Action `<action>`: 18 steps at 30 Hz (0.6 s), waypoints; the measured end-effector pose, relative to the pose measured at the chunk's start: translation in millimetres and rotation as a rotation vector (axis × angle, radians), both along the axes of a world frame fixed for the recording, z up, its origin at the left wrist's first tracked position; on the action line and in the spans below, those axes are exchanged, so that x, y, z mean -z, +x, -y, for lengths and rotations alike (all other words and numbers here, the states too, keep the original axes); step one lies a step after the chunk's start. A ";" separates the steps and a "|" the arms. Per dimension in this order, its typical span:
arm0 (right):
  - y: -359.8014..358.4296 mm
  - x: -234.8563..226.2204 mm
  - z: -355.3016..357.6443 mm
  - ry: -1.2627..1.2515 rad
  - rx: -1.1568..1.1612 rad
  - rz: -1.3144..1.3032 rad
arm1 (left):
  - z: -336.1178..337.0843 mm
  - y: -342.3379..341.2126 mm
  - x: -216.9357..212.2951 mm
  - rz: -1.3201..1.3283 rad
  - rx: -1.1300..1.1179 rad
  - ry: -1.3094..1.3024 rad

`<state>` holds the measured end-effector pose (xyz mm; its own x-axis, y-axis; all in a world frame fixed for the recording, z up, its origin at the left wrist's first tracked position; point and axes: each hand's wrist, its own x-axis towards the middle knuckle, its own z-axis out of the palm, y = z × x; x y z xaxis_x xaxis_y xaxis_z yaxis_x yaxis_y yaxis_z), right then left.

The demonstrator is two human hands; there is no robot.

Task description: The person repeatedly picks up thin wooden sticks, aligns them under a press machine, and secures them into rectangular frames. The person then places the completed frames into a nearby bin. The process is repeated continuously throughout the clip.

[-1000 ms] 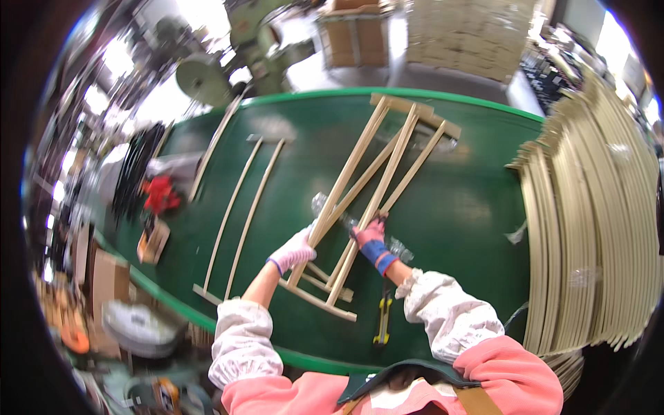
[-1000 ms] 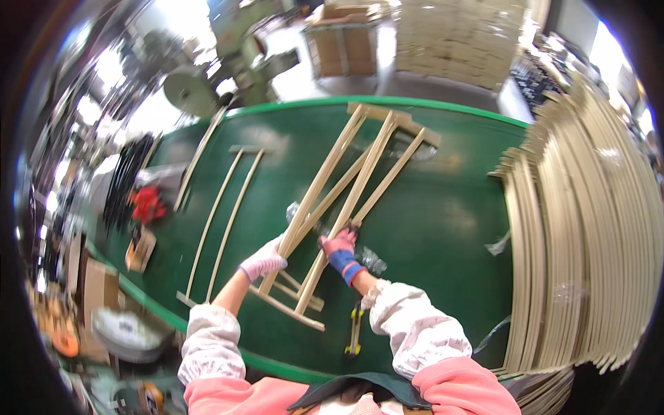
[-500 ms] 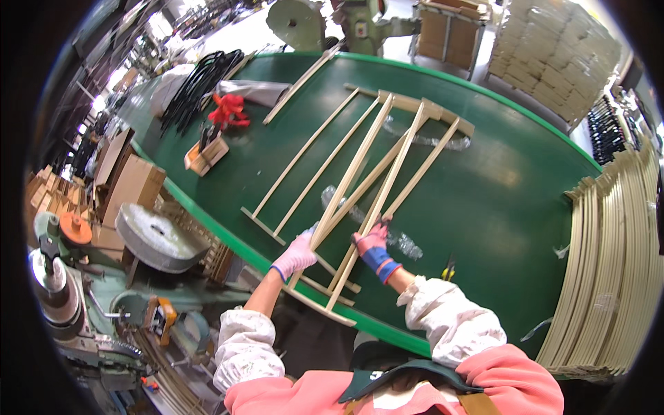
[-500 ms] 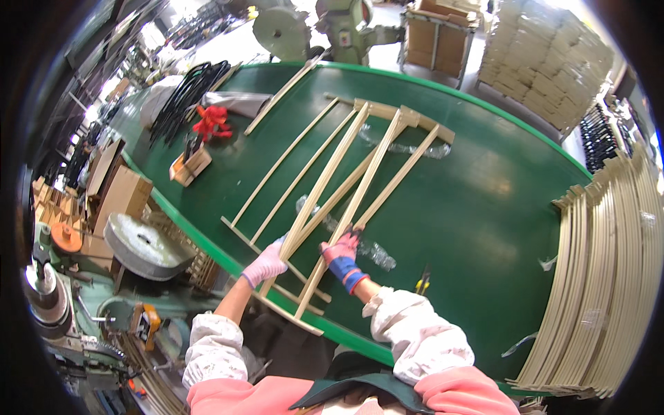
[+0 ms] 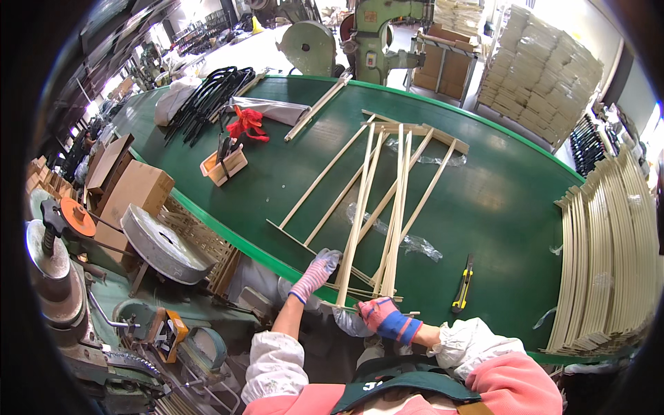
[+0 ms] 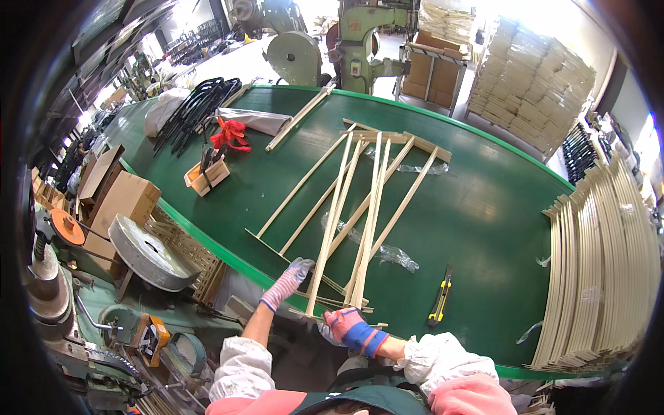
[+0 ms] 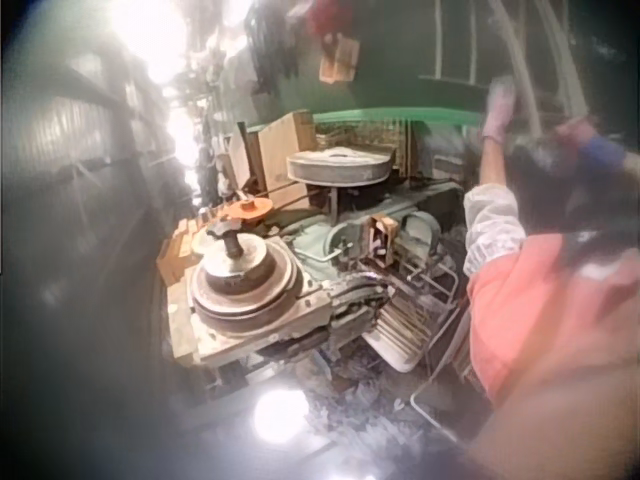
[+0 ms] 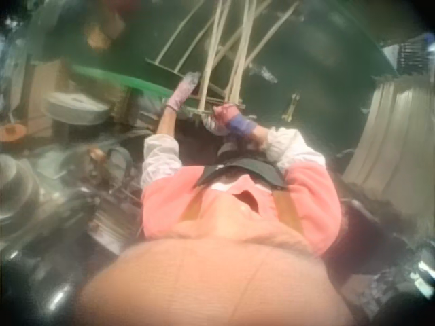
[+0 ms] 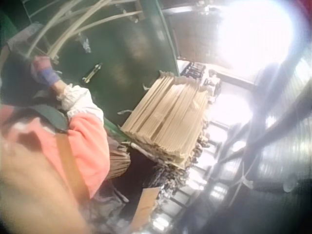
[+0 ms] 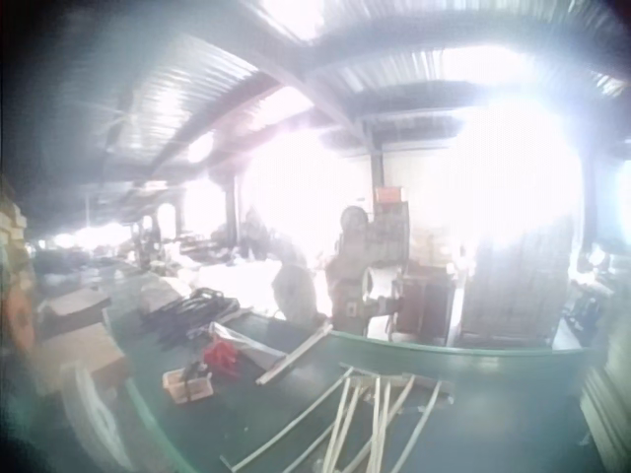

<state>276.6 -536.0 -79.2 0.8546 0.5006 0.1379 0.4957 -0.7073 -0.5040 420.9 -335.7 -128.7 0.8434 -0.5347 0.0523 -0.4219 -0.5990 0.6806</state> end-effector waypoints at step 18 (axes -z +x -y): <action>-19.5 -168.9 225.1 0.933 0.443 0.594 | 116.6 -119.4 -54.9 -0.044 -0.275 0.072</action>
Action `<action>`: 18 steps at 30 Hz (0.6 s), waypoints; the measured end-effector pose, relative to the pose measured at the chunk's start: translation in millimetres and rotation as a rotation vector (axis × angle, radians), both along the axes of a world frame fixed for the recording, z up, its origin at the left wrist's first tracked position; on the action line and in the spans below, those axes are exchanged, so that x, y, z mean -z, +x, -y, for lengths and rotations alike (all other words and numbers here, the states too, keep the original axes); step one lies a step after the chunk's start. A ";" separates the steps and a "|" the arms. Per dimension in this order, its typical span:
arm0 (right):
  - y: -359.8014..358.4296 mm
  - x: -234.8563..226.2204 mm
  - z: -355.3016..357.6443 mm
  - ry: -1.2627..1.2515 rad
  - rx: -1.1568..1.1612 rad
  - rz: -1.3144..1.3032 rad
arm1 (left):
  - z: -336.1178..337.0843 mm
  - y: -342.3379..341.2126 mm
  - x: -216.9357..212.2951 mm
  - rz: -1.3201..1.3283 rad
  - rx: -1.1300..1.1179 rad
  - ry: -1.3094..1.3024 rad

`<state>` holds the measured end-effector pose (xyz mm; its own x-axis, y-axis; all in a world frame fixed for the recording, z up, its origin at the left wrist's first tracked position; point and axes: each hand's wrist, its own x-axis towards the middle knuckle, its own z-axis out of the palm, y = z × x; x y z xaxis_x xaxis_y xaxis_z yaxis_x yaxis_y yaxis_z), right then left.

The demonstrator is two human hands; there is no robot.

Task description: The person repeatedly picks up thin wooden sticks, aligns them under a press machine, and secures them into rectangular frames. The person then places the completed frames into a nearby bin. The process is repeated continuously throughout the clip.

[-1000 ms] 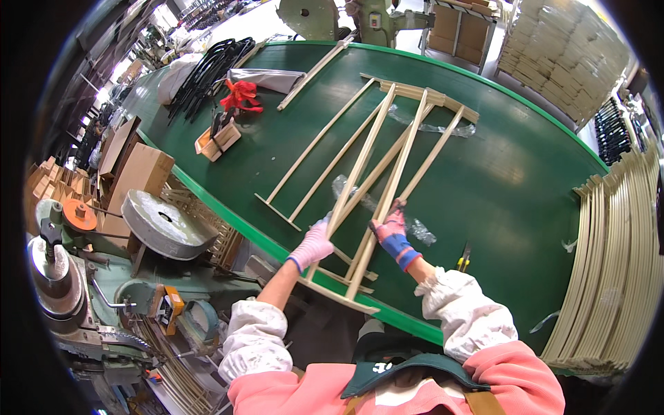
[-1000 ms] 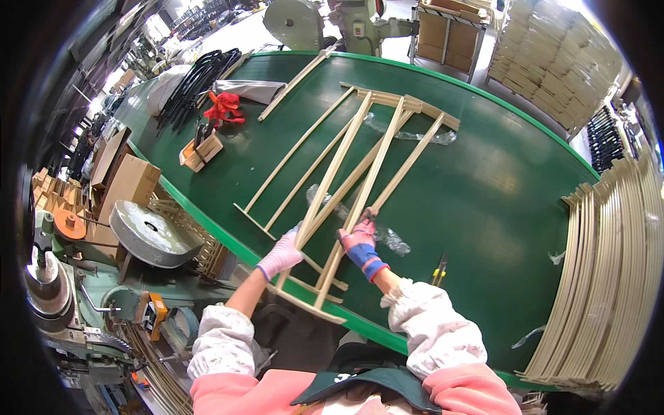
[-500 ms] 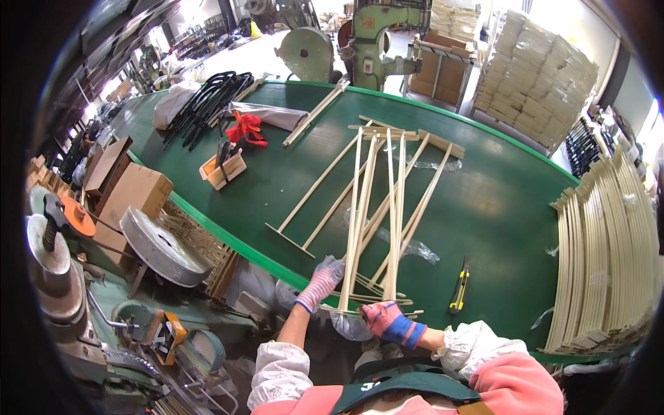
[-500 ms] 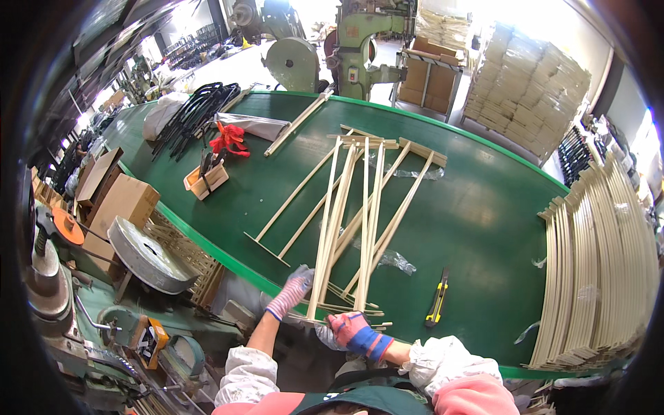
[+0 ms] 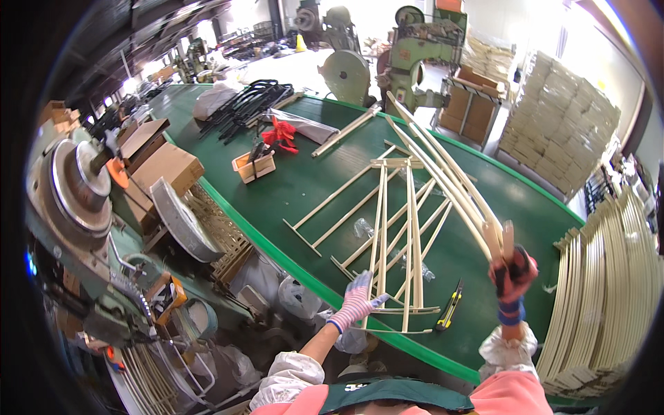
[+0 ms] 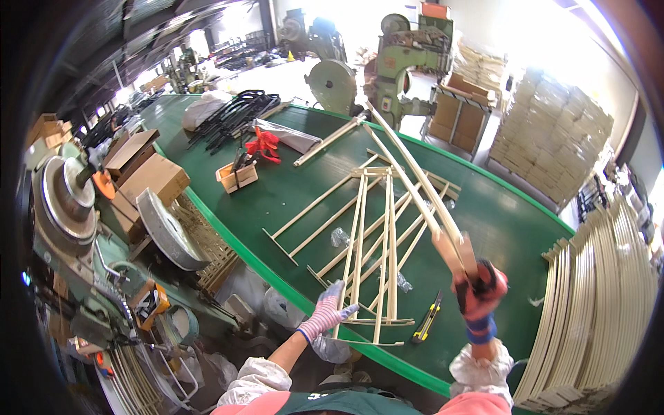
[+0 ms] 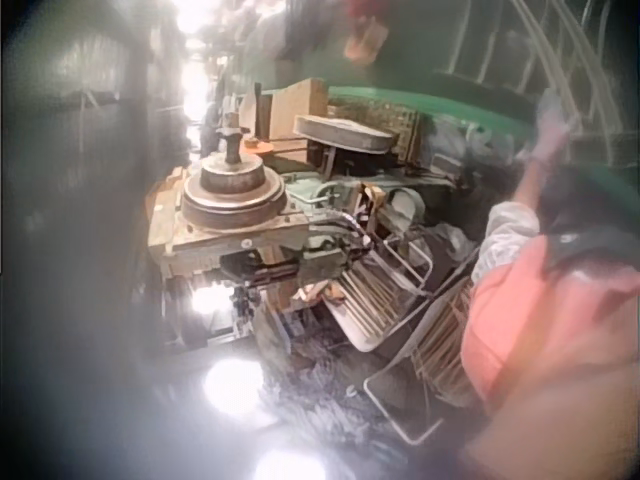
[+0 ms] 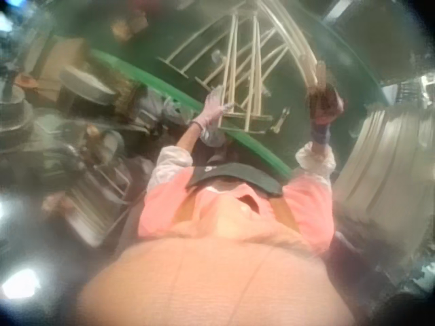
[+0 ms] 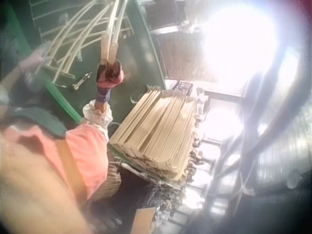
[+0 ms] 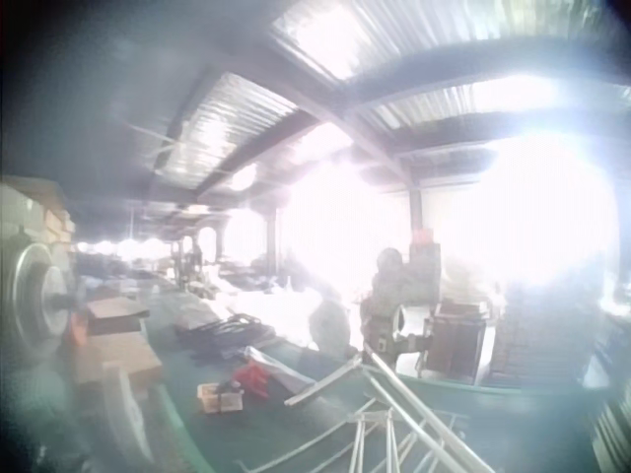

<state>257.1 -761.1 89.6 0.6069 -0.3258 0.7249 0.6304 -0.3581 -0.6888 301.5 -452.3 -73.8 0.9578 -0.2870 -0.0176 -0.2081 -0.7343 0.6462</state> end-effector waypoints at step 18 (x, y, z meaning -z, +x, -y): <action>-19.8 -118.0 70.8 0.039 -0.828 -0.142 | 1.2 -127.6 -154.5 1.090 -0.588 0.114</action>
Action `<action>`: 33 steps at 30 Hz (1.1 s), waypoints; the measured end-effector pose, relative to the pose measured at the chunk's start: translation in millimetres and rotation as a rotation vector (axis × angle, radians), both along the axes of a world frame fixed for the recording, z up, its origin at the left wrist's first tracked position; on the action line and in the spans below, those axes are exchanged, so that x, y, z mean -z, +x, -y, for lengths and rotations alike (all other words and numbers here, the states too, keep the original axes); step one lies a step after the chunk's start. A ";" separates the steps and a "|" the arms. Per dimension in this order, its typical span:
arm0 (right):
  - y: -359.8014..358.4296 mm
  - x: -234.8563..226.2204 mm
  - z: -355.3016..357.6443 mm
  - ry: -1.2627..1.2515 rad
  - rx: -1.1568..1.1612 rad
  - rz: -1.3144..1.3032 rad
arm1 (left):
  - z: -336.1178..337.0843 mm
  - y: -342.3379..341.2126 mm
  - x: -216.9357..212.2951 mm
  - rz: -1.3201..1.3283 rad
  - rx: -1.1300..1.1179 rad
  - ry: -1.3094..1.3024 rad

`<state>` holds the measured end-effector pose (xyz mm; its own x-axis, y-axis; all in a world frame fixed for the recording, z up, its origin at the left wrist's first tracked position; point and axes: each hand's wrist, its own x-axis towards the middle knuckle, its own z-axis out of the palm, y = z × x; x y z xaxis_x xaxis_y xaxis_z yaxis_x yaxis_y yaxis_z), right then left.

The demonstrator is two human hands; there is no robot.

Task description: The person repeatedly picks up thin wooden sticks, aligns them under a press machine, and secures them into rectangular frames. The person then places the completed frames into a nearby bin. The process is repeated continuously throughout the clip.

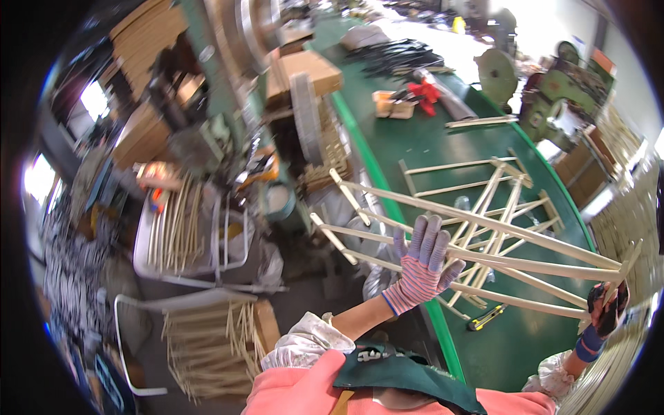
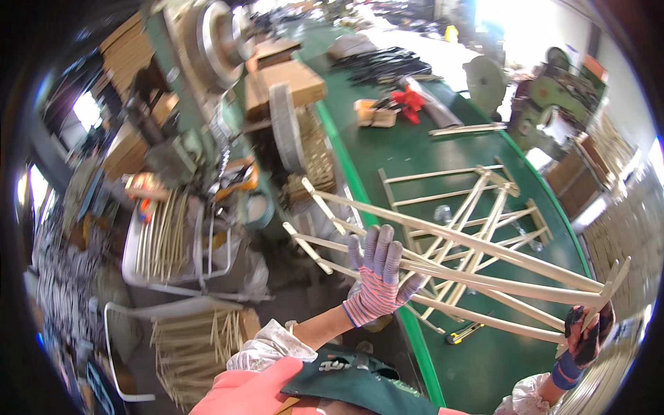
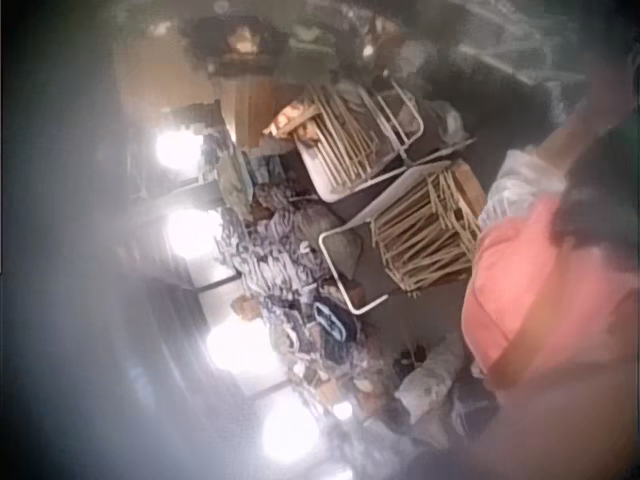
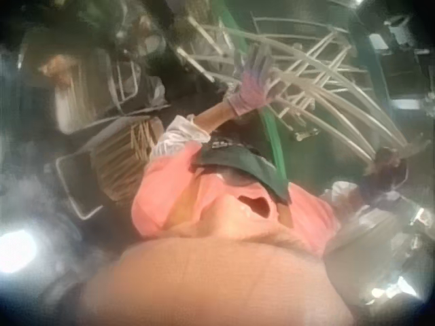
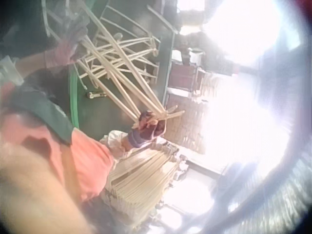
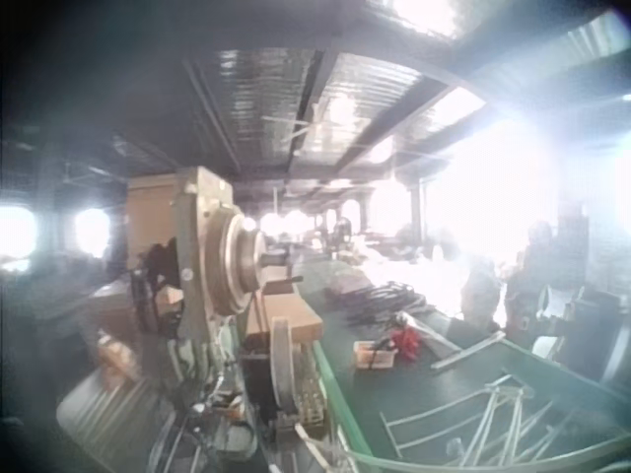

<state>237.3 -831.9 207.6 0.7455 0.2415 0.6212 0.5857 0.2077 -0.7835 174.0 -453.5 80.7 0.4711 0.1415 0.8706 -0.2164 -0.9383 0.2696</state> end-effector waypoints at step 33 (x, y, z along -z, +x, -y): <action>-53.7 188.5 -656.1 -1.020 -1.326 -0.976 | -416.1 -255.3 104.0 0.162 -0.155 -1.764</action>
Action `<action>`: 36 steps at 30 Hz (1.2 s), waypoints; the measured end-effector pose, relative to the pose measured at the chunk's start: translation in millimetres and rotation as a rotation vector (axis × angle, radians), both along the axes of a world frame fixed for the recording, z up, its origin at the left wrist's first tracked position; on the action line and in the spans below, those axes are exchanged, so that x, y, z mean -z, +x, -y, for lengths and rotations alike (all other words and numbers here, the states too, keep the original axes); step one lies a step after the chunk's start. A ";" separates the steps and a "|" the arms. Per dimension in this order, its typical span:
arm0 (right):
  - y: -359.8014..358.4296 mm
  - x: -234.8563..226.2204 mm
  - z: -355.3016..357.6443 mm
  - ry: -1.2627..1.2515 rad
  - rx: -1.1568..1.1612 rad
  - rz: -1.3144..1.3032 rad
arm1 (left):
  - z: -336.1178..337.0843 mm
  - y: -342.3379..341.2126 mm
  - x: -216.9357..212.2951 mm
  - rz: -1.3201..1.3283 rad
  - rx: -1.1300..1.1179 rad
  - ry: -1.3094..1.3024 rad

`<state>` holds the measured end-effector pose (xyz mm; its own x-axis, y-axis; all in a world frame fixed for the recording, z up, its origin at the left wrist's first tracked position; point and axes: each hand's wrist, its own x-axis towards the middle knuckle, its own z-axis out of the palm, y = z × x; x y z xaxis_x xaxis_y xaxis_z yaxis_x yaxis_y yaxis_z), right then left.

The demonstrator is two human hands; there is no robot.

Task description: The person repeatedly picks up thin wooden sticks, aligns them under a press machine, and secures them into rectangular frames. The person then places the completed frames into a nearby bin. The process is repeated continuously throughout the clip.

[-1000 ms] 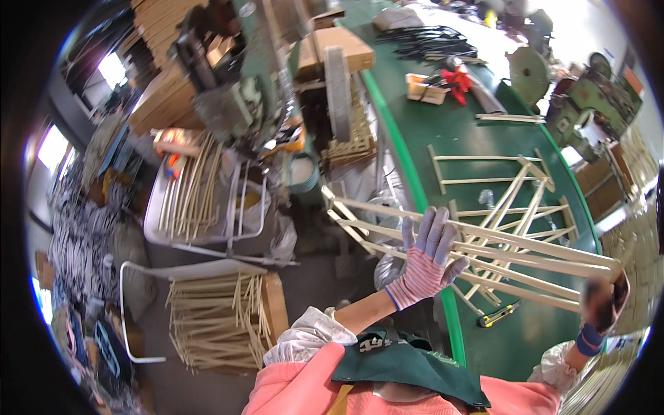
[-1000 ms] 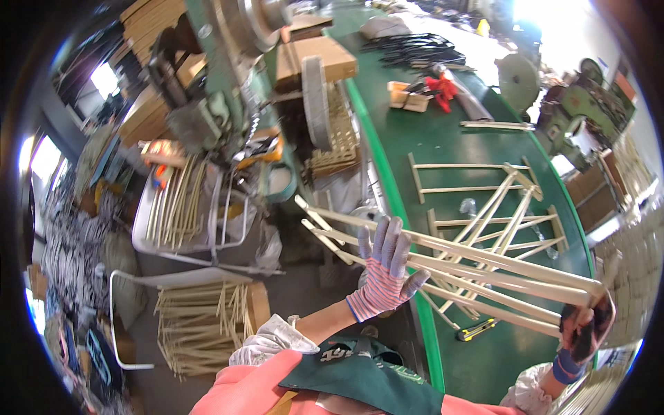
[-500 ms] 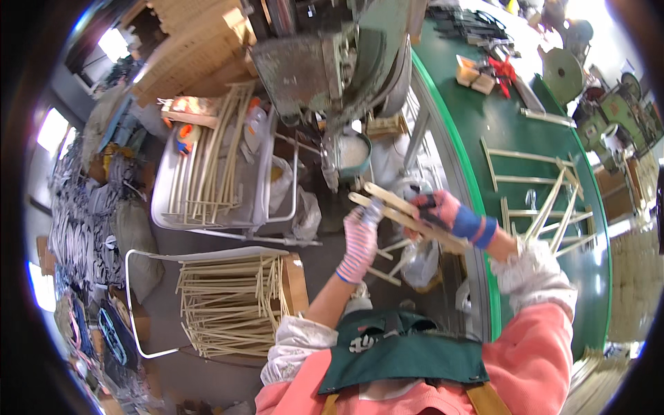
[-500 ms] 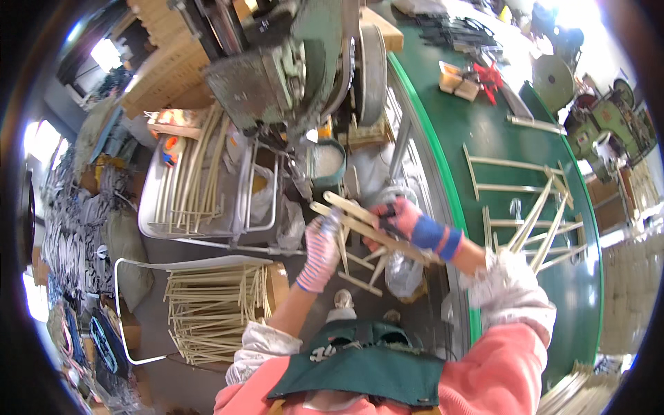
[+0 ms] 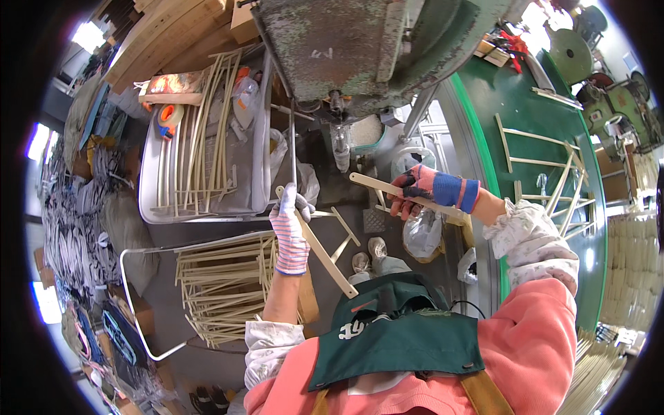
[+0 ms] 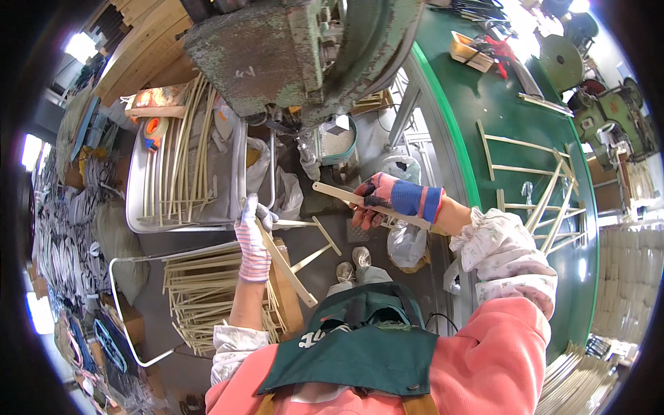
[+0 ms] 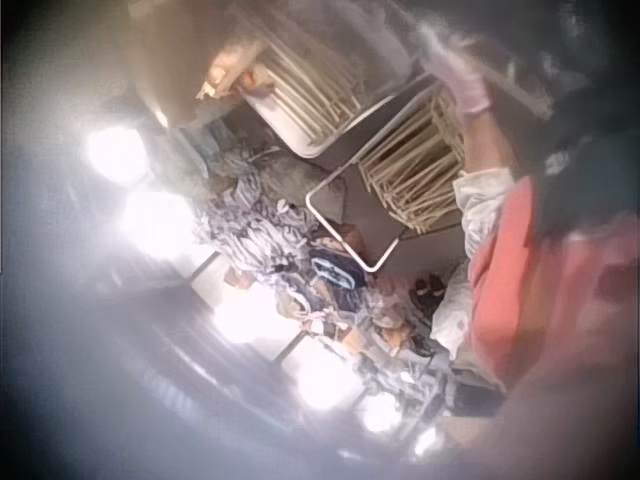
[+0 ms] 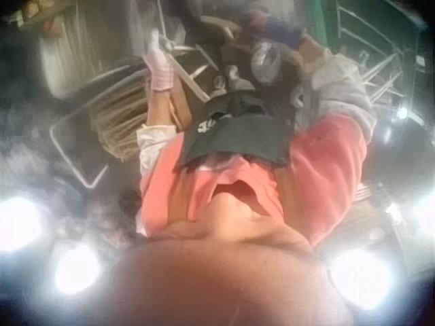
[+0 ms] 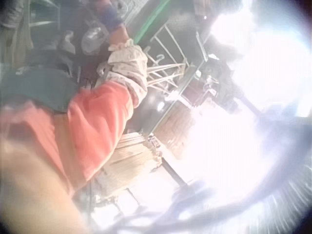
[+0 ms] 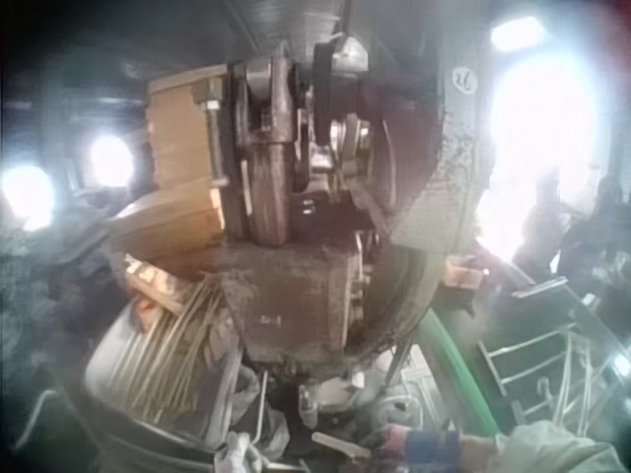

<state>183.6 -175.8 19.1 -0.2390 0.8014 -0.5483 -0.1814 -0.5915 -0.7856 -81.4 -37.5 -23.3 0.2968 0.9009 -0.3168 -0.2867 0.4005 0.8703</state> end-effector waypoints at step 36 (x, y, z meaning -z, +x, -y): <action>-34.3 48.8 -36.2 1.775 -0.392 1.140 | -10.5 57.8 -13.1 -0.470 0.454 0.255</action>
<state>149.3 -139.6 -29.7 -0.6728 0.5017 0.5437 0.5661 0.8223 -0.0582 -23.6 -26.9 -10.2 0.5443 0.7838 -0.2989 0.2904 0.1582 0.9437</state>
